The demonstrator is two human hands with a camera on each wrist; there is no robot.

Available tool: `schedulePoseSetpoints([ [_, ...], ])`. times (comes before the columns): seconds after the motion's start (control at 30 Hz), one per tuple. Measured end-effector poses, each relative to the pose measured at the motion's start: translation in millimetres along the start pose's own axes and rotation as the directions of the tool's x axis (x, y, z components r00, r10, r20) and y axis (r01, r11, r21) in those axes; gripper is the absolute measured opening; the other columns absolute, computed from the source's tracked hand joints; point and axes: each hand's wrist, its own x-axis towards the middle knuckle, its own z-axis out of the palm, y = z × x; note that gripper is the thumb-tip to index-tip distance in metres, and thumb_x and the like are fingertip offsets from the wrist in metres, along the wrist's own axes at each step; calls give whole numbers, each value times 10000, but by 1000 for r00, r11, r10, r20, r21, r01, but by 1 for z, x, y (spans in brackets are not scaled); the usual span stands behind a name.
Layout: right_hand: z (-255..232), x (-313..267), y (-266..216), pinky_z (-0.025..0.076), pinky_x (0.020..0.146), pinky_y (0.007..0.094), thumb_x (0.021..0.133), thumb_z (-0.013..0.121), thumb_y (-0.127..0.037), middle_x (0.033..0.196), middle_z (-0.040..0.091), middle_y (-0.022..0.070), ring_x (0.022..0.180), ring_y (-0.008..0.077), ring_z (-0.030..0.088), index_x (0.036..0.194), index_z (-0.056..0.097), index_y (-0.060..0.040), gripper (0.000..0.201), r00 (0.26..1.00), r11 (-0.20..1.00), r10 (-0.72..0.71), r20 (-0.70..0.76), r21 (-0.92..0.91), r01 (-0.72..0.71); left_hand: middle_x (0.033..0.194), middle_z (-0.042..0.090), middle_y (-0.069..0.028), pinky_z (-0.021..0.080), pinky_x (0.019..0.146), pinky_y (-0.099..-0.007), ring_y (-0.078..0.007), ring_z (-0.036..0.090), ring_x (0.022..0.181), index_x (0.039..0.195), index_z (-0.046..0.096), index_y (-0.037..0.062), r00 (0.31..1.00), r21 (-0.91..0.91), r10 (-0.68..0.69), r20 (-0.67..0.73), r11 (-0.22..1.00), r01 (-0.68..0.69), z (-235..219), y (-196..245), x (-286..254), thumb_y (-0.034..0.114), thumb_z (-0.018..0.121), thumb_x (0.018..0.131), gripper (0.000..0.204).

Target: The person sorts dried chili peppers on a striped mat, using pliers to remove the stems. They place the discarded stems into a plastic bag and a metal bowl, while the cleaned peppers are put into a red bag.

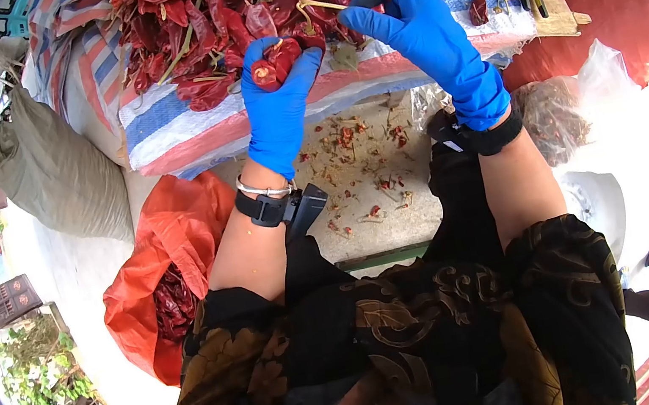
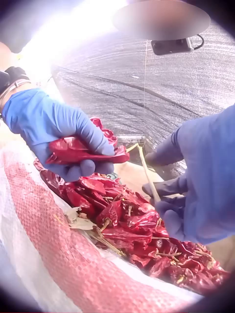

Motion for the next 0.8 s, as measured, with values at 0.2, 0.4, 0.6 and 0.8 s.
schedulePoseSetpoints([
  [0.2, 5, 6, -13, 440, 676, 313, 656, 751, -437, 890, 545, 95, 770, 232, 550, 878, 599, -61, 462, 758, 629, -609, -235, -725, 280, 821, 585, -33, 452, 676, -251, -101, 528, 724, 899, 531, 61, 970, 341, 241, 9, 912, -230, -1, -10, -2, 72, 724, 720, 264],
  [0.4, 12, -10, -17, 425, 587, 319, 703, 711, -450, 692, 569, 85, 614, 205, 527, 779, 616, -41, 427, 991, 926, -112, -71, -370, 78, 835, 606, -71, 469, 671, -284, -160, 567, 724, 887, 537, 68, 836, 552, 491, 246, 637, -537, -4, -6, 0, 66, 724, 707, 260],
  [0.6, 18, -11, -8, 427, 547, 340, 852, 565, -405, 592, 548, 116, 547, 244, 541, 821, 633, -28, 385, 981, 999, 33, 192, 20, -38, 890, 601, -74, 478, 734, -282, -160, 586, 805, 938, 521, 65, 906, 423, 375, 196, 801, -423, 4, -8, -8, 63, 737, 690, 329],
  [0.8, 11, -10, 3, 444, 569, 366, 907, 497, -322, 696, 611, 118, 642, 225, 610, 905, 639, -58, 299, 954, 980, -101, 281, -140, 145, 1007, 559, -83, 465, 800, -272, -156, 551, 891, 1136, 424, 70, 976, 136, 70, 204, 986, -99, 10, 8, -12, 56, 749, 678, 561],
])
